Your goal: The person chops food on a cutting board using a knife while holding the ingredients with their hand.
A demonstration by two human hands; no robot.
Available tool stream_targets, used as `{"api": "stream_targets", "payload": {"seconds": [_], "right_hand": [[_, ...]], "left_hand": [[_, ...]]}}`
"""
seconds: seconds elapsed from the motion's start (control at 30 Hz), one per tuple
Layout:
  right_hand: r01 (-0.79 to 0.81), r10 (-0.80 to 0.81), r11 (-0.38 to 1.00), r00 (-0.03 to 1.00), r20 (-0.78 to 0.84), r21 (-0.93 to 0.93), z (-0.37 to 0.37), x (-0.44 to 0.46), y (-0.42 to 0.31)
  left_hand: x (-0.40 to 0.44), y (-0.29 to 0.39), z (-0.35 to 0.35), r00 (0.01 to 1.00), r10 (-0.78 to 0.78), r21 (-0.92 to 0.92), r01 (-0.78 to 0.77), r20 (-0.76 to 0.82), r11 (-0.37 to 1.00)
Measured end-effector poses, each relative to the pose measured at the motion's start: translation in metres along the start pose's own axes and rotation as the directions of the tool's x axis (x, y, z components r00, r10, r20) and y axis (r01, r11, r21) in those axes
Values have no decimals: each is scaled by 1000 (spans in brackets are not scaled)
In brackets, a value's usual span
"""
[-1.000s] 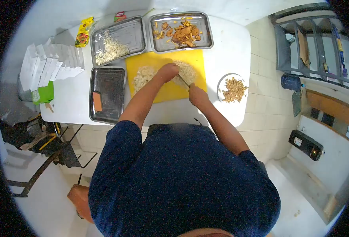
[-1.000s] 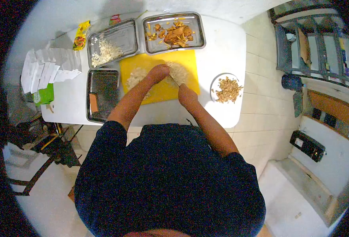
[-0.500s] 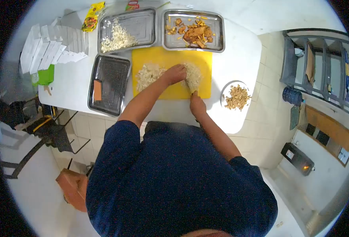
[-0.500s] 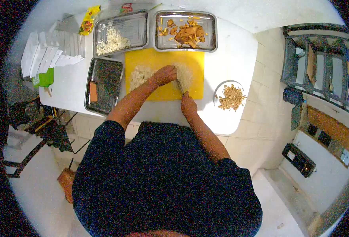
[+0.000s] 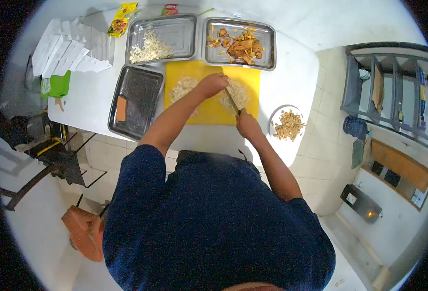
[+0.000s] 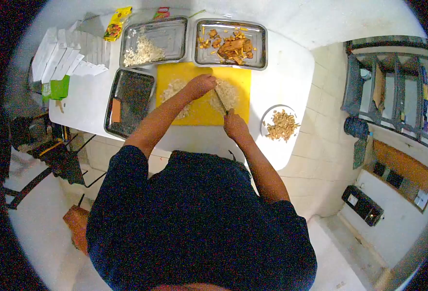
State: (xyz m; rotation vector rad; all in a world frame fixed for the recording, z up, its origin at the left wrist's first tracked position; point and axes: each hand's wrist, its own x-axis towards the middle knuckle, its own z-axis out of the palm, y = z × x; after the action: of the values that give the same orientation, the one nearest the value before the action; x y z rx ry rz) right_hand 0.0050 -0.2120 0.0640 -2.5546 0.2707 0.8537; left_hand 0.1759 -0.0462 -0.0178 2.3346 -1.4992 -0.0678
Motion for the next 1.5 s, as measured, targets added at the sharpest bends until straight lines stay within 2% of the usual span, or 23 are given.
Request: {"api": "stream_targets", "payload": {"seconds": [0.13,0.23,0.33,0.43,0.57,0.73,0.87,0.93,1.0,1.03,1.07,1.17,1.27,1.43,1.5], "right_hand": [[-12,12,1000,1000,25,-5,20,-10,-5],[-65,64,997,998,23,33,58,-8,4],[-71,72,996,997,-25,46,86,4,19],[11,-7,998,998,-61,59,85,15,16],[154,-151,988,982,-111,22,58,21,13],[108,-97,991,987,-130,79,52,0,1],[30,-21,997,992,-124,71,76,-11,6],[41,-29,997,988,-155,72,95,-5,19],[52,-41,996,987,-156,72,105,3,24],[59,-48,996,987,-156,67,98,10,21],[67,-57,996,986,-157,56,89,19,19],[98,-98,995,995,-27,5,54,33,3],[155,-155,988,988,-25,14,37,25,-4],[68,-67,997,997,-24,35,46,-5,-7],[15,-13,999,999,-41,38,67,-6,3]], "left_hand": [[-26,6,-6,979,-201,-64,198,-40,978],[-51,45,-9,907,-416,-136,421,65,897],[-89,83,14,877,-478,-244,454,-47,857],[-106,112,14,892,-441,-56,447,94,893],[-107,130,16,849,-496,46,497,180,867],[-98,132,19,721,-658,84,658,216,749],[-102,125,38,746,-656,52,655,117,754],[-103,127,42,743,-664,42,663,87,748],[-103,129,27,699,-684,24,695,209,718],[-96,124,19,681,-687,17,707,253,707],[-93,120,21,693,-688,11,702,216,712],[-103,123,34,712,-681,-5,692,172,722],[-106,120,39,726,-669,10,677,162,736],[-107,118,39,721,-665,-19,680,196,733],[-111,118,50,741,-659,-24,666,129,745]]}}
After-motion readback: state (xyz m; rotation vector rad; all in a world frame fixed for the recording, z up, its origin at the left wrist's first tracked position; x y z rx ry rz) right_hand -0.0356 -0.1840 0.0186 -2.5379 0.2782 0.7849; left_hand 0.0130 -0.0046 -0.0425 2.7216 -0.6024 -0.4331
